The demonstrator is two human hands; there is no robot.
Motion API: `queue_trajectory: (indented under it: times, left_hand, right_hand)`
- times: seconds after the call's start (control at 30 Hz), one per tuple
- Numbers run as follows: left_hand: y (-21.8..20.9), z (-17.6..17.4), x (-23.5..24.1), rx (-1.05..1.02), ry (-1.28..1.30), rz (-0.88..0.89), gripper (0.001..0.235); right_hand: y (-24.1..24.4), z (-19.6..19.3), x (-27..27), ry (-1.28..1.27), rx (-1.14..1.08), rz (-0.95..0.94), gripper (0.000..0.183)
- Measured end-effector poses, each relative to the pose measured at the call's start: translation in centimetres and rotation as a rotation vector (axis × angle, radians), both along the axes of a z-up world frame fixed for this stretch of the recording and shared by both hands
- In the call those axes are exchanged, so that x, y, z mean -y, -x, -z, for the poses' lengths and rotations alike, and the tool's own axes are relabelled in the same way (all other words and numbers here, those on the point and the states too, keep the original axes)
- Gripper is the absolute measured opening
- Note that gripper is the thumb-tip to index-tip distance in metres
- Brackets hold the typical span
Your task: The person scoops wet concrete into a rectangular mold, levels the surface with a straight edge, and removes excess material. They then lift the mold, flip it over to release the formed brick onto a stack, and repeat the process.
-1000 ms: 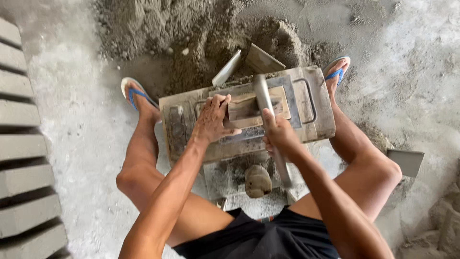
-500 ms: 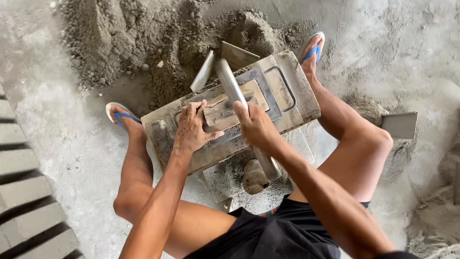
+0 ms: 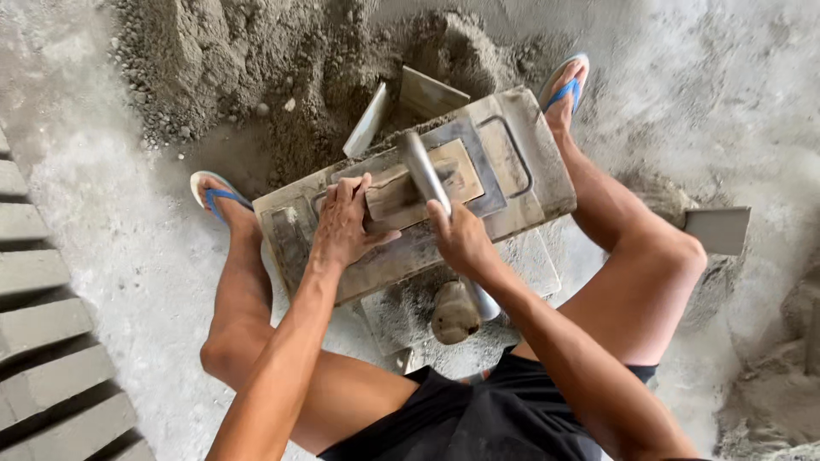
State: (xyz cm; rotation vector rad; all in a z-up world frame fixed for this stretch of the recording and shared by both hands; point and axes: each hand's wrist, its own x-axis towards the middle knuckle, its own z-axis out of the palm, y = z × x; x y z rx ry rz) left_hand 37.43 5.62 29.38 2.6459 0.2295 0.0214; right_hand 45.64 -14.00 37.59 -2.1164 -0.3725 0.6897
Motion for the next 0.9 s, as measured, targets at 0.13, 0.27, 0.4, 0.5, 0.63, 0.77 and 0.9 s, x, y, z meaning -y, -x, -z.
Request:
queue_trajectory:
  times: [0.13, 0.27, 0.4, 0.5, 0.63, 0.77, 0.9]
  left_hand:
    - [0.3, -0.6, -0.1, -0.035, -0.024, -0.003, 0.1]
    - [-0.3, -0.1, 0.0, -0.031, -0.045, -0.015, 0.108]
    - [-0.2, 0.9, 0.0, -0.055, -0.032, -0.042, 0.109]
    - [-0.2, 0.4, 0.4, -0.074, -0.058, -0.043, 0.098]
    - [-3.7, -0.3, 1.8, -0.062, 0.01, -0.064, 0.112]
    - [-7.0, -2.8, 4.6, 0.098, -0.307, 0.093, 0.073]
    - [-7.2, -2.3, 4.4, 0.041, -0.279, 0.112, 0.066]
  right_hand:
    - [-1.4, -1.7, -0.2, 0.06, -0.228, -0.062, 0.058]
    - [-0.5, -4.6, -0.7, 0.095, 0.025, -0.036, 0.052]
    - [-0.6, 1.8, -0.5, 0.071, -0.099, -0.082, 0.058]
    - [-2.1, -0.6, 0.6, 0.051, -0.496, 0.018, 0.053]
    - [-5.0, -3.4, 2.6, 0.145, -0.496, 0.095, 0.054]
    - [-9.8, 3.5, 5.5, 0.628, 0.405, -0.292, 0.05]
    - [-10.9, 6.9, 6.6, 0.524, 0.363, -0.054, 0.035]
